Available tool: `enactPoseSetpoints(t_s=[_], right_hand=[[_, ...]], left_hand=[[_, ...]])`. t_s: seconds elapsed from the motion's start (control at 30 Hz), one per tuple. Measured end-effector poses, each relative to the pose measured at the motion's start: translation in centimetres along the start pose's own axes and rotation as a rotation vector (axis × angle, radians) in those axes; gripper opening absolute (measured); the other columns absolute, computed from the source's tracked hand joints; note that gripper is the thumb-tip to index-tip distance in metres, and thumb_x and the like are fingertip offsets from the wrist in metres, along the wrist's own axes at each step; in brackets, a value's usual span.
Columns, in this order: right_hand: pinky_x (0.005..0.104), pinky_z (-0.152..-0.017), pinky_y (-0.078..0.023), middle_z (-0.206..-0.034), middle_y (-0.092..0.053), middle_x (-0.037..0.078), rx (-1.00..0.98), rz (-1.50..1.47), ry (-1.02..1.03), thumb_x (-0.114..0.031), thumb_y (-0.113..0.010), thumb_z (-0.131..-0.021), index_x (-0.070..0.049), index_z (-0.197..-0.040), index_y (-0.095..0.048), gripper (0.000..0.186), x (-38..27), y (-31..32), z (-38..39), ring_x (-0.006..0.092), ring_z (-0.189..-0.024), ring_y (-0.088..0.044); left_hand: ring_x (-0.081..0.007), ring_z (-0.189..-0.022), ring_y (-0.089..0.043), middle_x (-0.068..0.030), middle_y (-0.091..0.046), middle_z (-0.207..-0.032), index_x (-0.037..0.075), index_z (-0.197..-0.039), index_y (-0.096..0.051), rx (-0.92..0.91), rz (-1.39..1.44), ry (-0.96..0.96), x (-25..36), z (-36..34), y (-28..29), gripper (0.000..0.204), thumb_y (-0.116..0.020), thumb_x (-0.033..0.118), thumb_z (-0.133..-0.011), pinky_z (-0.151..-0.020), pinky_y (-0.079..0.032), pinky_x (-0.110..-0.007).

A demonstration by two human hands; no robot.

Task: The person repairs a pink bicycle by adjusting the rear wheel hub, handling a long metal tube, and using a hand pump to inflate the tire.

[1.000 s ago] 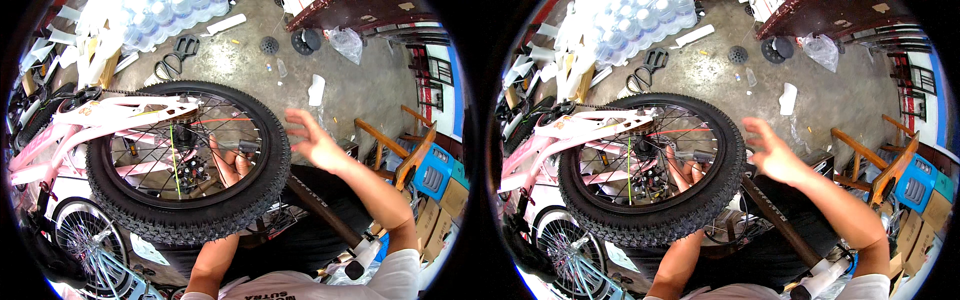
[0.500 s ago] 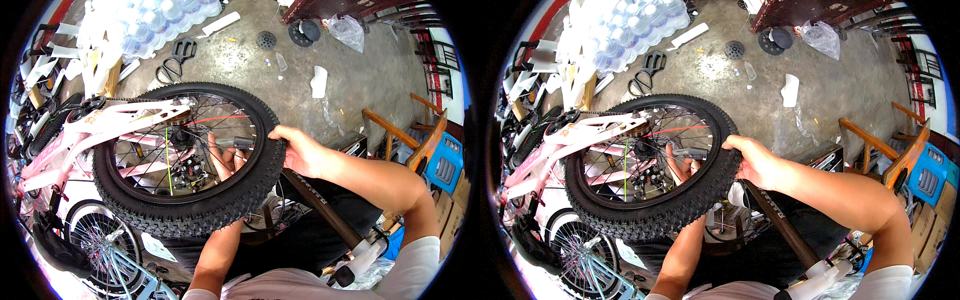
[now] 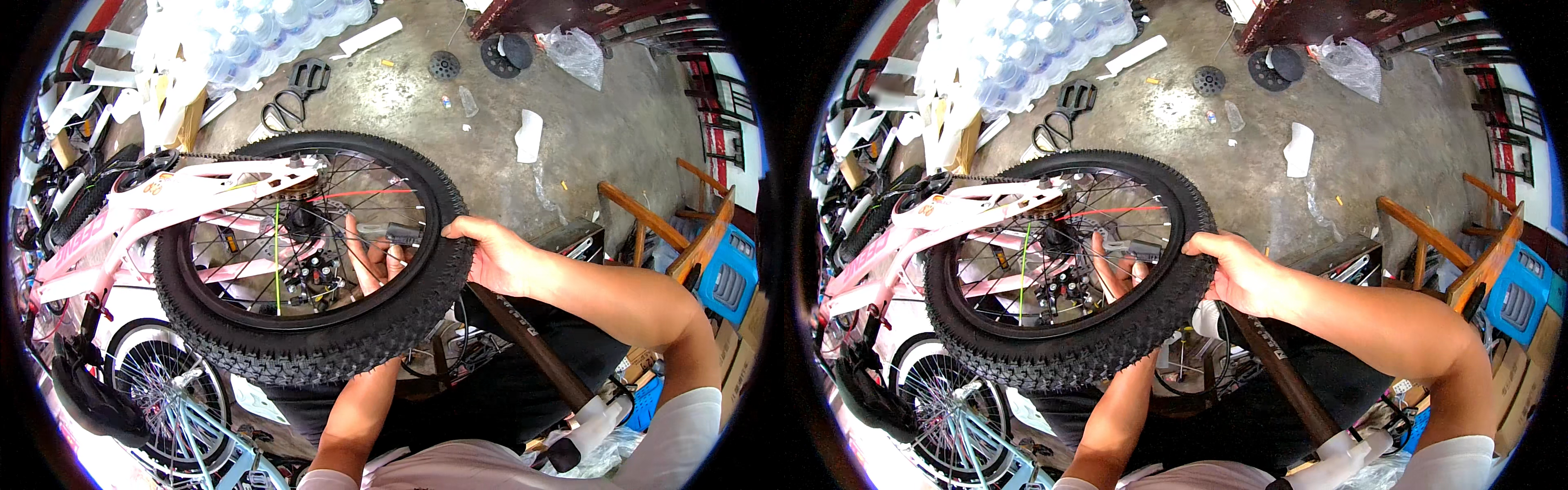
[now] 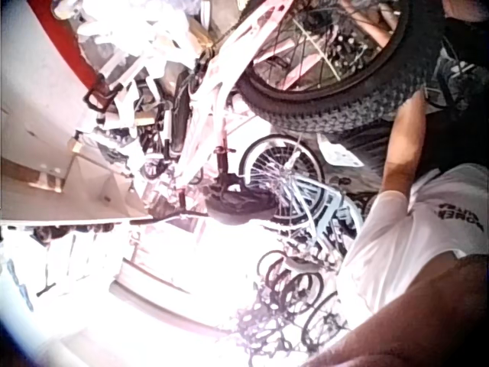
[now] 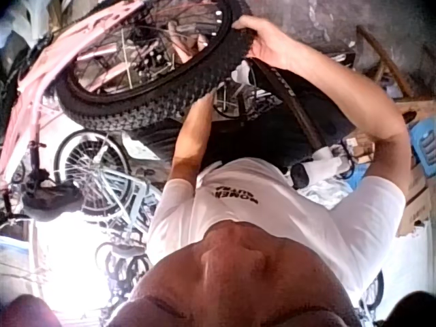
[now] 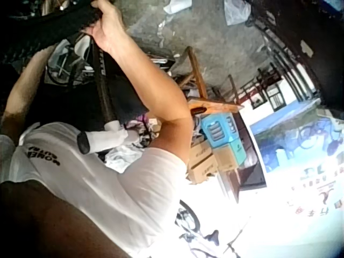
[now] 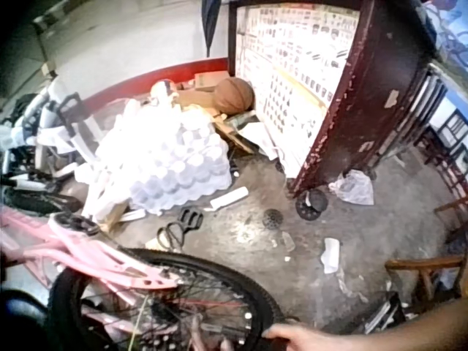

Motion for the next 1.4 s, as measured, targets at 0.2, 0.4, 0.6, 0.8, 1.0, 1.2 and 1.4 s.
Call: enactPoseSetpoints(t_s=[0.2,0.4,0.6,0.8,1.0,1.2,1.4], right_hand=[[0.0389,-0.087,-0.057,-0.109,-0.07,0.008,0.049,0.064,0.115,-0.011,-0.06,-0.09,-0.003,-0.118,-0.059,0.029,-0.7,-0.6,0.1,0.0206,-0.096,-0.071],[0.0392,-0.087,-0.057,-0.109,-0.071,0.009,0.06,0.046,0.13,-0.01,-0.06,-0.089,-0.003,-0.118,-0.06,0.03,-0.7,-0.6,0.3,0.0214,-0.095,-0.071],[0.0369,-0.092,-0.057,-0.109,-0.068,0.007,-0.017,0.023,0.101,-0.005,-0.06,-0.09,-0.003,-0.119,-0.058,0.03,-1.0,-1.3,0.6,0.0181,-0.097,-0.069],[0.0377,-0.092,-0.057,-0.108,-0.069,0.006,0.01,0.016,0.12,-0.005,-0.06,-0.09,-0.003,-0.119,-0.059,0.029,-0.9,-0.9,0.1,0.0189,-0.097,-0.07],[0.0409,-0.096,-0.055,-0.112,-0.07,0.008,0.036,0.01,0.111,-0.007,-0.059,-0.09,-0.001,-0.121,-0.059,0.032,-0.6,-0.5,0.1,0.0213,-0.102,-0.069],[0.0414,-0.096,-0.055,-0.113,-0.07,0.009,0.059,0.019,0.11,-0.009,-0.061,-0.09,-0.001,-0.121,-0.06,0.032,-0.3,0.2,-0.6,0.0223,-0.101,-0.07],[0.0406,-0.09,-0.058,-0.111,-0.068,0.009,0.038,-0.009,0.101,-0.005,-0.059,-0.091,-0.002,-0.121,-0.056,0.03,-0.5,0.1,-0.5,0.0213,-0.098,-0.069]], left_hand=[[-0.0131,-0.084,-0.063,-0.0053,-0.061,-0.097,0.022,-0.162,-0.02,-0.09,0.055,0.018,0.6,-0.3,-0.2,0.079,-0.062,0.004,-0.098,-0.074,-0.053,-0.028],[-0.0239,-0.111,-0.067,-0.0176,-0.055,-0.131,0.012,-0.159,-0.021,-0.203,-0.05,-0.072,0.5,-1.0,0.1,0.086,-0.068,-0.008,-0.09,-0.09,-0.059,-0.034],[-0.0233,-0.109,-0.068,-0.016,-0.059,-0.125,0.008,-0.158,-0.024,-0.098,-0.065,-0.023,0.9,-0.7,0.2,0.082,-0.067,-0.009,-0.09,-0.087,-0.06,-0.034],[-0.0209,-0.089,-0.073,-0.0115,-0.07,-0.096,0.004,-0.157,-0.024,-0.075,-0.117,0.0,0.4,-0.7,0.8,0.081,-0.069,-0.006,-0.091,-0.075,-0.059,-0.029],[-0.0149,-0.08,-0.071,-0.0125,-0.073,-0.091,-0.001,-0.154,-0.031,-0.044,-0.206,-0.037,-0.6,-0.6,1.4,0.079,-0.074,0.0,-0.088,-0.071,-0.056,-0.028],[-0.0154,-0.073,-0.067,-0.013,-0.07,-0.088,-0.002,-0.144,-0.048,0.047,-0.456,-0.116,1.1,-0.2,1.6,0.067,-0.078,0.008,-0.085,-0.068,-0.055,-0.03],[-0.0198,-0.072,-0.068,-0.0128,-0.069,-0.083,-0.001,-0.134,-0.055,0.057,-0.639,-0.143,2.1,-0.2,1.4,0.059,-0.082,0.016,-0.084,-0.066,-0.056,-0.035]])
Point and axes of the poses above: each hand's wrist, its own z-axis away from the middle knuckle, its own y-axis out of the back of the hand, x = y × z, the point moved 8 cm from there along -z, towards the middle knuckle
